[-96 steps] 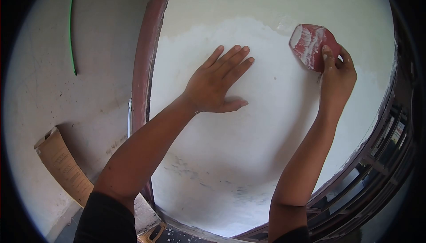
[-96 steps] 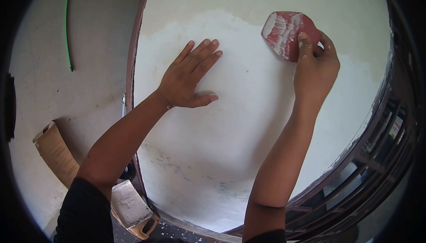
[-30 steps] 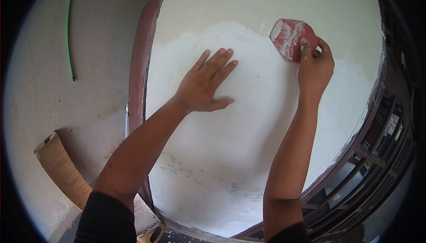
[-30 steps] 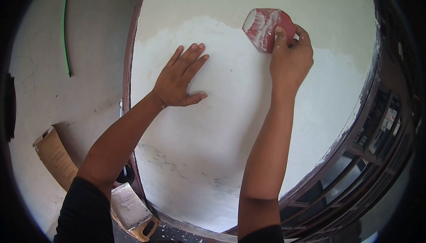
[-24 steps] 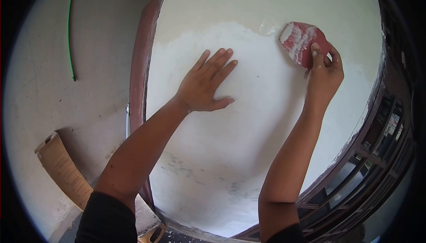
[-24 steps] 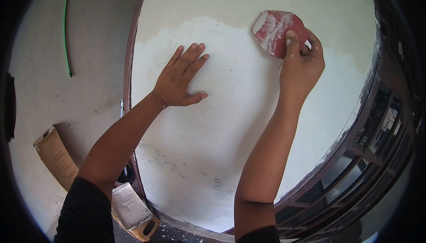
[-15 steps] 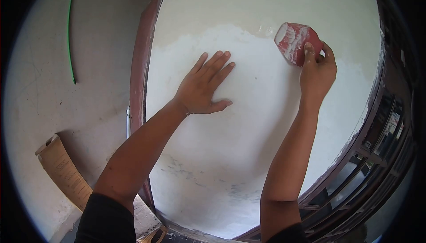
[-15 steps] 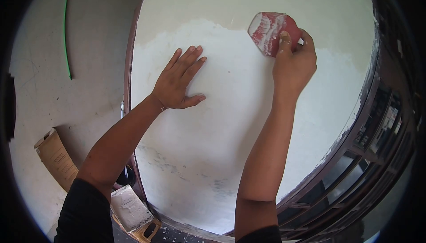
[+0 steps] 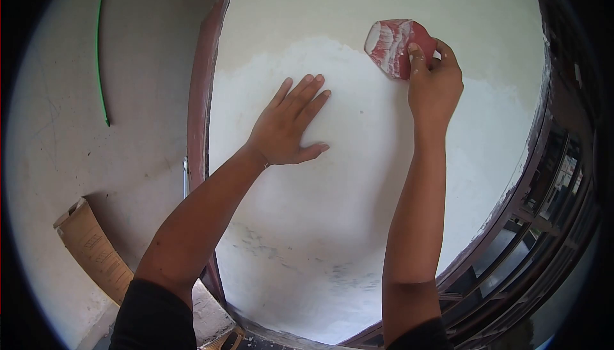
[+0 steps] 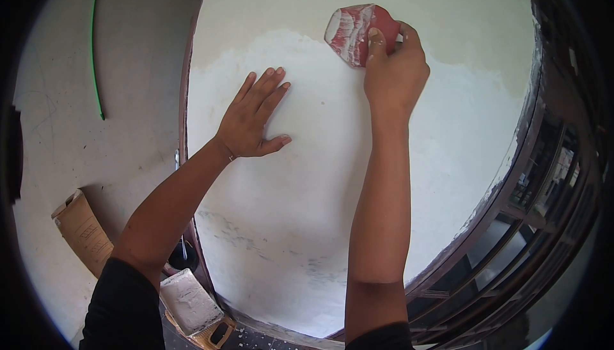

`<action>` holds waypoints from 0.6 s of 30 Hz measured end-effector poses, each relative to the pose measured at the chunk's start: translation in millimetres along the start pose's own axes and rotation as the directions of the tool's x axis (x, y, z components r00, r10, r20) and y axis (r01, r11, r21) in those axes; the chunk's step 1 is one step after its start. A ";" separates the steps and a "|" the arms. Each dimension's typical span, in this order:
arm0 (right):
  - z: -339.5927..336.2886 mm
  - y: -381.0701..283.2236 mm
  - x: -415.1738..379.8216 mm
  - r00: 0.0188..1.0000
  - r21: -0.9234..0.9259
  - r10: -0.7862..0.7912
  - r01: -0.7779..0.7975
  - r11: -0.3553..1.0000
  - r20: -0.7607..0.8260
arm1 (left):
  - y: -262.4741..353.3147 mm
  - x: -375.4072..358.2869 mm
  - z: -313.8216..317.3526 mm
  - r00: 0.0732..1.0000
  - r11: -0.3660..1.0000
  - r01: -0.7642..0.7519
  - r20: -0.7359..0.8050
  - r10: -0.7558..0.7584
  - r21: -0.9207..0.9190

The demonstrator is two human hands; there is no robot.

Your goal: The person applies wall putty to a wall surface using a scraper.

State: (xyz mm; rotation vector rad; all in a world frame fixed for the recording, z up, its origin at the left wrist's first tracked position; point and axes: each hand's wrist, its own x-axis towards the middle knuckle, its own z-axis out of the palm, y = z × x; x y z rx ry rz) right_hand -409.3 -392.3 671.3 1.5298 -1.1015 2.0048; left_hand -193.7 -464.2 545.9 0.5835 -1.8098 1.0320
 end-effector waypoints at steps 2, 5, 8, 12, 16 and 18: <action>-11.8 11.5 -4.8 0.999 0.042 0.014 -0.012 0.999 -0.045 | -1.5 0.2 0.8 1.000 1.000 -0.001 -0.006 0.001 -0.001; -26.0 19.5 -15.7 0.996 0.254 0.027 -0.006 0.967 -0.080 | -0.6 -0.9 1.7 1.000 1.000 -0.003 -0.013 0.003 -0.007; -28.9 0.2 -23.2 0.976 0.396 -0.174 0.212 0.893 -0.130 | -1.9 -1.2 2.7 1.000 1.000 -0.002 -0.020 0.001 -0.005; -18.0 -5.6 -5.2 0.518 -0.344 -0.855 0.809 0.478 0.030 | -3.1 -3.4 4.4 1.000 1.000 -0.013 -0.025 0.012 -0.012; 0.1 17.9 1.7 0.357 -0.534 -0.885 0.831 0.155 0.299 | -4.6 -4.3 3.9 0.999 1.000 -0.015 -0.034 0.014 -0.023; 2.2 33.4 -5.5 0.372 -0.531 -0.856 0.836 0.140 0.359 | -3.9 -4.2 3.4 0.999 1.000 -0.018 -0.028 0.017 -0.023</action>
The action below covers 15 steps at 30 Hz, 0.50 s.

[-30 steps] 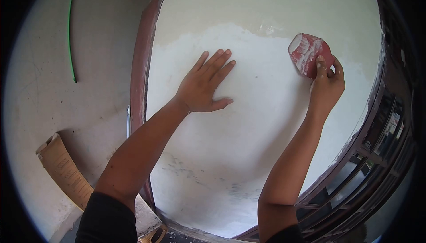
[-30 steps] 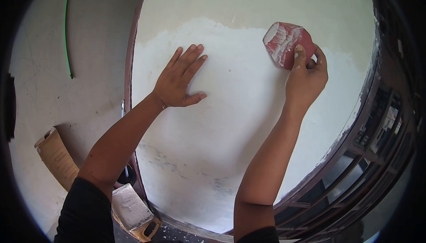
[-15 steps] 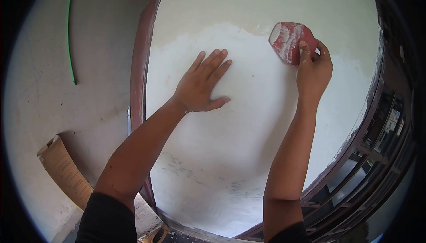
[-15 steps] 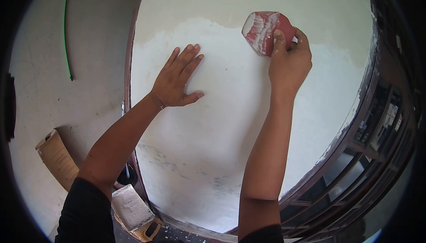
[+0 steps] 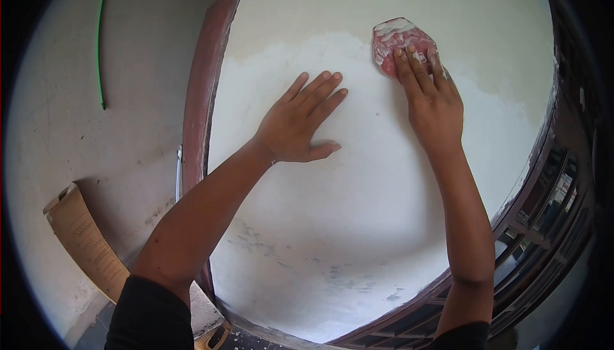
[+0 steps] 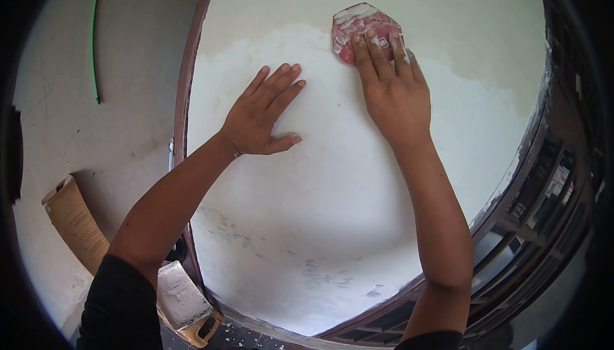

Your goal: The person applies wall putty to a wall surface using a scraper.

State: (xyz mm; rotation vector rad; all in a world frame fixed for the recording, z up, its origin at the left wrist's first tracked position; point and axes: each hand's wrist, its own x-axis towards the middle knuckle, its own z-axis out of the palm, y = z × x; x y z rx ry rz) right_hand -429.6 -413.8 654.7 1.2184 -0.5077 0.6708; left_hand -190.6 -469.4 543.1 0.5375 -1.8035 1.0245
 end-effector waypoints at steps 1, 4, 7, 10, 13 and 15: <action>0.0 -0.5 -6.5 0.998 -0.003 -0.014 0.014 1.000 0.064 | 0.0 0.6 -0.2 1.000 1.000 -0.002 -0.003 0.002 -0.004; -13.8 0.0 -17.8 0.987 -0.007 -0.056 0.058 0.998 0.152 | 1.0 -0.1 -1.5 1.000 1.000 0.006 0.002 -0.006 -0.028; -29.6 -7.0 -36.8 0.973 0.021 -0.041 0.038 0.999 0.226 | 3.1 0.0 -3.6 1.000 0.999 0.007 -0.002 -0.007 -0.037; -62.1 -16.7 -57.2 0.972 0.108 0.039 -0.065 0.992 0.234 | 7.1 -11.8 -7.8 0.999 0.997 0.032 0.030 -0.031 -0.063; -110.5 -44.5 -104.5 0.960 0.280 0.206 -0.254 0.926 0.189 | 33.8 -56.2 -21.5 0.989 0.950 0.145 0.069 -0.130 -0.277; -146.2 -94.9 -153.1 0.907 0.586 0.369 -0.415 0.696 0.204 | 63.2 -118.6 -22.8 0.963 0.865 0.263 0.058 -0.265 -0.427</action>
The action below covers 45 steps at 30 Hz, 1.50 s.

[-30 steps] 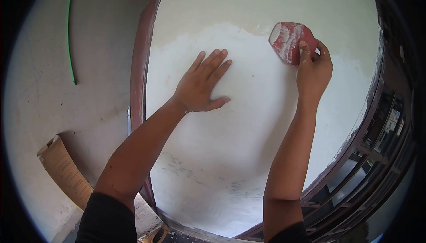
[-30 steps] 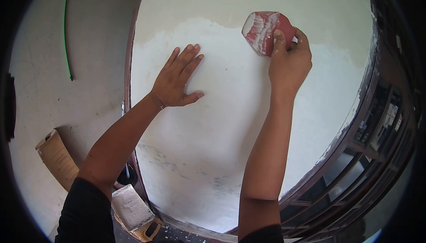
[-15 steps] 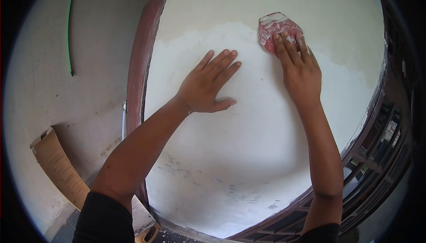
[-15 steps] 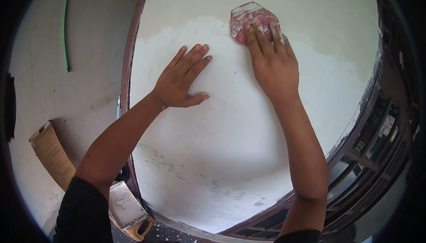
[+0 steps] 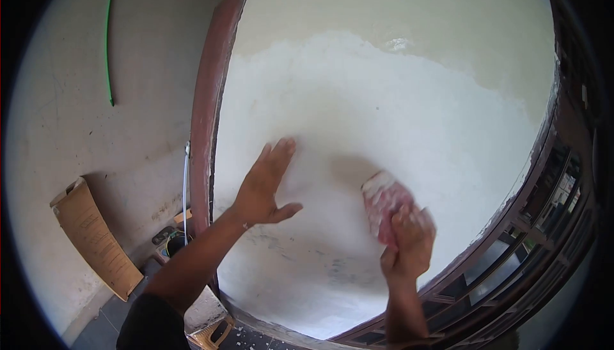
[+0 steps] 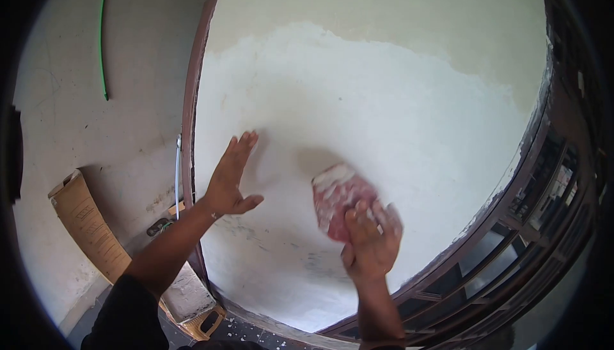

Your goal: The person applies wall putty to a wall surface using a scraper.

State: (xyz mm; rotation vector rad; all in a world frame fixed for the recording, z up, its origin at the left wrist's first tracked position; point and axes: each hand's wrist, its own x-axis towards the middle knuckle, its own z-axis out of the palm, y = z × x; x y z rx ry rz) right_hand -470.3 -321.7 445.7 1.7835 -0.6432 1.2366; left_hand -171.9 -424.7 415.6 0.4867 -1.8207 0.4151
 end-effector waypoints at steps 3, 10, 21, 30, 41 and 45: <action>40.2 -84.3 -103.8 0.873 0.428 0.473 -0.476 0.768 0.121 | 32.7 -127.1 -2.4 0.927 0.928 0.371 0.065 -0.369 -0.030; 69.0 -262.1 -311.6 0.034 0.041 0.550 -0.999 0.000 0.835 | 156.9 -395.6 -55.1 0.257 0.264 0.963 0.105 -0.961 0.052; 98.5 -304.8 -359.6 -0.202 -0.095 0.415 -0.960 -0.264 0.887 | 234.8 -476.9 -188.1 -0.014 -0.014 1.000 -0.164 -0.986 -0.001; 94.7 -443.1 -277.7 -0.177 -0.123 0.285 -0.973 -0.196 0.942 | 249.7 -497.9 -240.8 -0.126 -0.123 0.992 -0.151 -0.980 -0.033; 143.6 -485.6 -327.4 -0.363 -0.342 0.174 -0.929 -0.140 0.915 | 245.4 -563.5 -216.6 -0.485 -0.472 0.874 -0.125 -0.866 -0.117; 183.1 -499.9 -398.1 -0.380 -0.400 0.170 -0.911 0.101 0.909 | 244.9 -602.0 -190.8 -0.572 -0.542 0.808 -0.090 -0.815 -0.231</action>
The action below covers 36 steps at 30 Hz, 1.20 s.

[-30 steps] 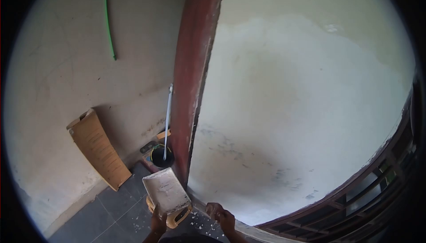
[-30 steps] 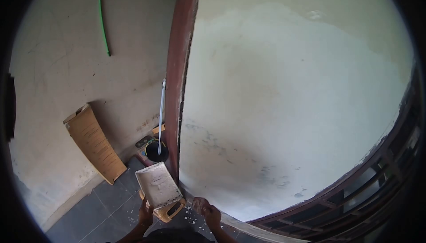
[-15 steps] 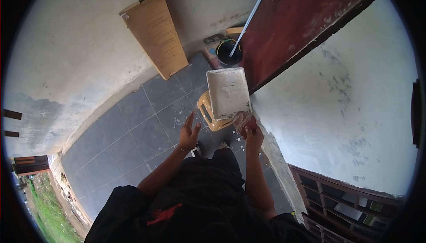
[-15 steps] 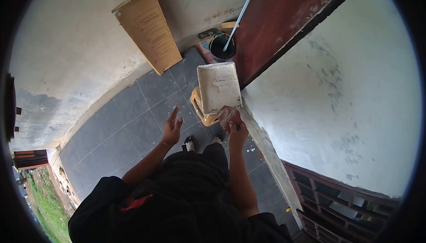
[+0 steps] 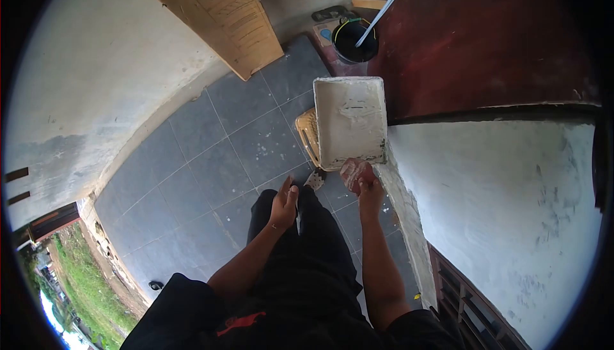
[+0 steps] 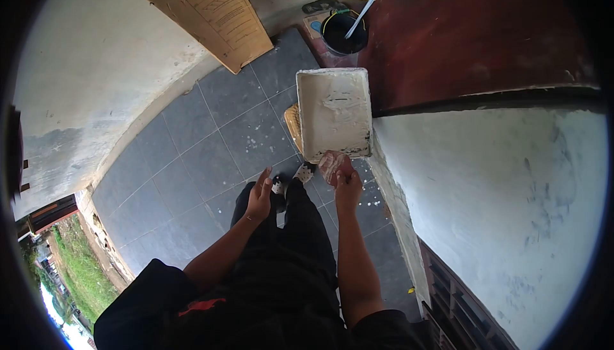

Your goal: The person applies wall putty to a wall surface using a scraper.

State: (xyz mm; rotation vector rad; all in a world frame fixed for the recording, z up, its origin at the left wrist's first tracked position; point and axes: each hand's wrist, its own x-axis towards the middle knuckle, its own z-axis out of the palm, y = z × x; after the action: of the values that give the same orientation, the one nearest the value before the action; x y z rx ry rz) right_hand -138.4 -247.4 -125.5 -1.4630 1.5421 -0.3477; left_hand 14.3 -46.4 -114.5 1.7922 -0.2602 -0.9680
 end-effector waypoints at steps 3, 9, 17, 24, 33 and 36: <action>25.7 36.6 44.3 0.998 -0.047 0.008 -0.011 0.999 -0.054 | -38.1 30.9 17.6 0.999 0.993 0.034 0.015 -0.033 -0.116; 39.9 23.1 137.0 0.899 -0.462 -0.376 0.242 0.853 -0.223 | -60.2 101.5 39.9 0.993 0.993 0.110 0.058 -0.107 -0.050; 73.8 -1.5 232.2 0.746 -0.703 -0.665 0.488 0.518 0.028 | -75.3 169.6 67.2 0.959 0.913 0.284 0.088 -0.270 -0.292; 113.6 -1.3 165.8 0.812 -0.615 -0.549 0.541 0.574 0.201 | -84.8 186.6 68.8 0.939 0.861 0.341 0.169 -0.299 -0.377; 91.8 -10.0 209.4 0.812 -0.483 -0.580 0.534 0.694 0.066 | -86.6 190.3 66.6 0.922 0.862 0.380 0.217 -0.321 -0.337; 119.9 -8.2 180.2 0.803 -0.520 -0.498 0.594 0.614 0.329 | -87.0 188.9 68.1 0.914 0.854 0.400 0.222 -0.341 -0.334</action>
State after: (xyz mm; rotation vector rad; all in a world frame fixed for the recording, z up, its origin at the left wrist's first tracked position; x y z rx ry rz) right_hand -11.6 -363.1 -257.6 -2.4313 1.0702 -0.0735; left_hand 66.4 -164.3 -291.4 1.4379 0.1808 -1.3370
